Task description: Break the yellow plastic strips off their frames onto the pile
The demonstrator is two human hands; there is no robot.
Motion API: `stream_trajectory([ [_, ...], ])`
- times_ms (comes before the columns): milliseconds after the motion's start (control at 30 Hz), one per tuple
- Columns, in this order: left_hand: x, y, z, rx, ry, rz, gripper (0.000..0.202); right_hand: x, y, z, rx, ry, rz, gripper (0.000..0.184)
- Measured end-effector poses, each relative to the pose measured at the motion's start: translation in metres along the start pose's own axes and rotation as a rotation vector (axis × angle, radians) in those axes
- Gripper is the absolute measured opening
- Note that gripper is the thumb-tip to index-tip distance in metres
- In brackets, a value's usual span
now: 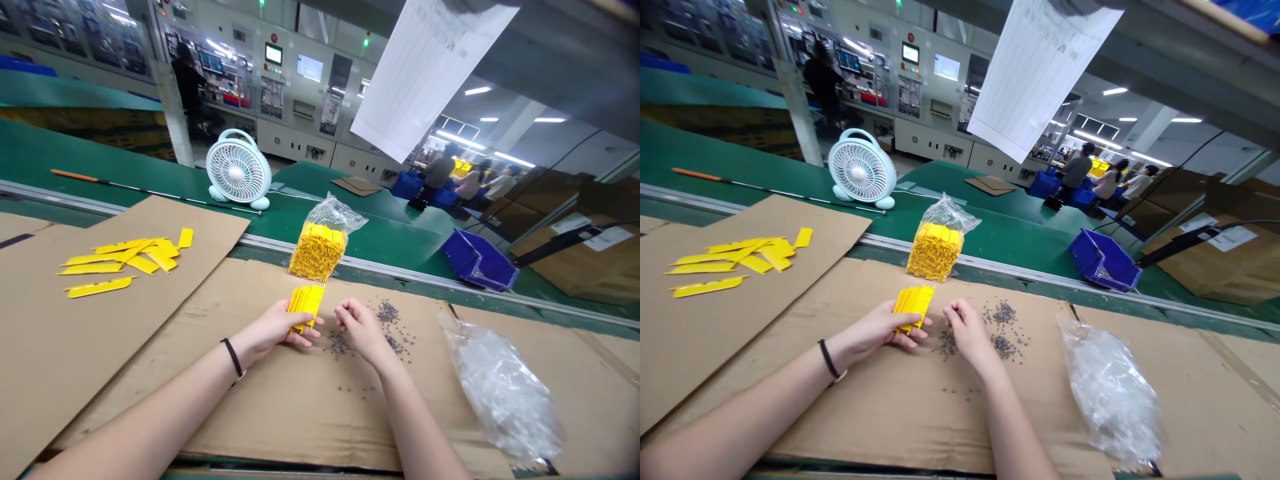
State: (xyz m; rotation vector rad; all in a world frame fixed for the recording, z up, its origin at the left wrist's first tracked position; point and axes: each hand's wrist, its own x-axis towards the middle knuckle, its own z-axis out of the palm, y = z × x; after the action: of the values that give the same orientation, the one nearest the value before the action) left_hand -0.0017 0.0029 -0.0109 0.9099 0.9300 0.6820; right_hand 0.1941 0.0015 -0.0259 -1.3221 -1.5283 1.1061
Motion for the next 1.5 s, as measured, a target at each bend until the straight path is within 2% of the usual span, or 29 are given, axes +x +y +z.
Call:
stream_trajectory([
  [200, 0.000, 0.001, 0.000, 0.002, 0.012, 0.018, 0.044, -0.004, -0.012, 0.002, 0.194, -0.040, 0.168, 0.025],
  [433, -0.004, 0.002, 0.004, 0.016, -0.003, 0.002, 0.047, -0.006, -0.017, 0.006, 0.381, -0.003, 0.189, 0.024],
  [533, -0.005, 0.001, 0.008, 0.020, -0.012, -0.001, 0.047, -0.005, -0.015, 0.016, 0.408, 0.092, 0.113, 0.024],
  [667, -0.008, -0.001, 0.017, -0.009, -0.001, -0.002, 0.042, -0.009, -0.014, 0.031, 0.280, 0.333, -0.141, 0.019],
  [900, -0.015, 0.000, 0.028, -0.066, 0.015, 0.017, 0.036, -0.017, -0.008, 0.036, -0.019, 0.436, -0.406, 0.012],
  [1267, -0.015, 0.001, 0.028, -0.092, 0.016, 0.034, 0.039, -0.016, 0.004, 0.036, -0.201, 0.485, -0.491, 0.009],
  [1400, -0.015, 0.002, 0.030, -0.090, 0.051, 0.049, 0.036, -0.016, 0.003, 0.037, -0.244, 0.496, -0.523, 0.007],
  [1500, -0.014, 0.003, 0.031, -0.093, 0.079, 0.054, 0.034, -0.017, 0.000, 0.038, -0.222, 0.467, -0.495, 0.006],
])
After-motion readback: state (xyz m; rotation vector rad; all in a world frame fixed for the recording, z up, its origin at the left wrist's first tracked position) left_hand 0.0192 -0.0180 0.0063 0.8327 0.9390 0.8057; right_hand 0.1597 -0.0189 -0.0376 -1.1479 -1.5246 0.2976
